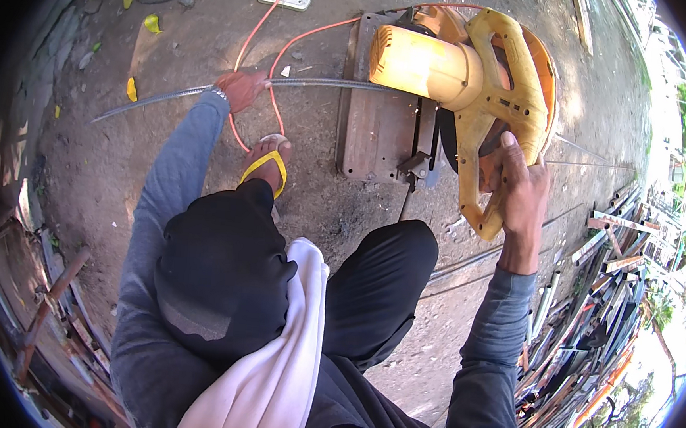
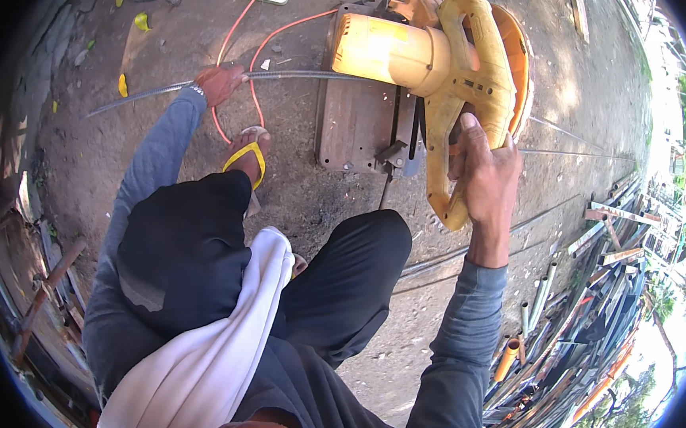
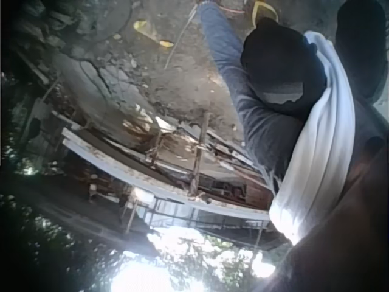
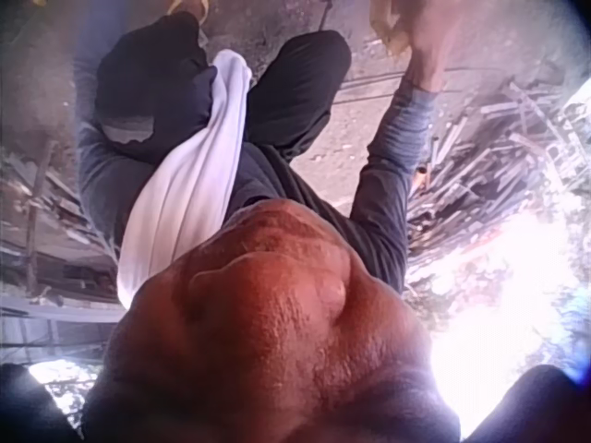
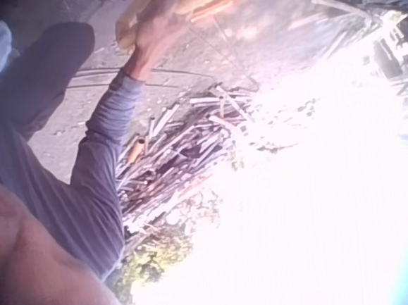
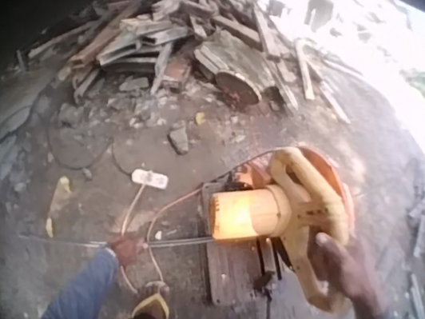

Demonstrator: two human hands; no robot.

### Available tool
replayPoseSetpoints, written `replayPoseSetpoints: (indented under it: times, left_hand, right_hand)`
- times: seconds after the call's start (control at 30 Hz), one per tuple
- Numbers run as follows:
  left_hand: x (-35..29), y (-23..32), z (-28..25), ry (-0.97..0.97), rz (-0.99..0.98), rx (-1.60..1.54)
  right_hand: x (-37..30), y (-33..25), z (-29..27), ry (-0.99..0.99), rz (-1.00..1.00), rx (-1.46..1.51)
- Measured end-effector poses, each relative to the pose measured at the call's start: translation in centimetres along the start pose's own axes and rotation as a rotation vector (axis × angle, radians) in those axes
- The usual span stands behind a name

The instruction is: The person measures and cuts multiple metal rods using a yellow chop saw. They repeatedly measure a rod with a tape measure, position it on the saw, and cut it, then place the cut pieces aside.

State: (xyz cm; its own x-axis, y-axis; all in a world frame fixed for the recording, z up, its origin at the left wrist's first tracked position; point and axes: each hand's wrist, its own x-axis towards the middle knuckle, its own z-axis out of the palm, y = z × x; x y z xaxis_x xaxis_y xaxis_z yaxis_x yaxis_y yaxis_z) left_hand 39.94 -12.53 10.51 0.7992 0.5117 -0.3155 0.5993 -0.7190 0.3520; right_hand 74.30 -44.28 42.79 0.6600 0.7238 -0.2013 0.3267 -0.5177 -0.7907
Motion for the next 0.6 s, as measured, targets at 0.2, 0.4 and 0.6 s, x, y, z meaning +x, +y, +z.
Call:
replayPoseSetpoints:
  times: [0.2, 0.4, 0.6]
  left_hand:
    - [0.4, 0.2, 0.2, -0.027, -0.019, 0.01]
    - [-0.1, -1.3, 1.5, 0.069, -0.052, 0.022]
    - [0.5, 0.1, 0.3, -0.014, -0.055, 0.043]
  right_hand:
    - [-0.4, -0.8, 0.2, 0.023, 0.006, 0.004]
    - [-0.4, -0.6, 0.3, 0.024, 0.018, 0.017]
    - [-0.6, -0.9, 0.2, 0.047, -0.015, -0.055]
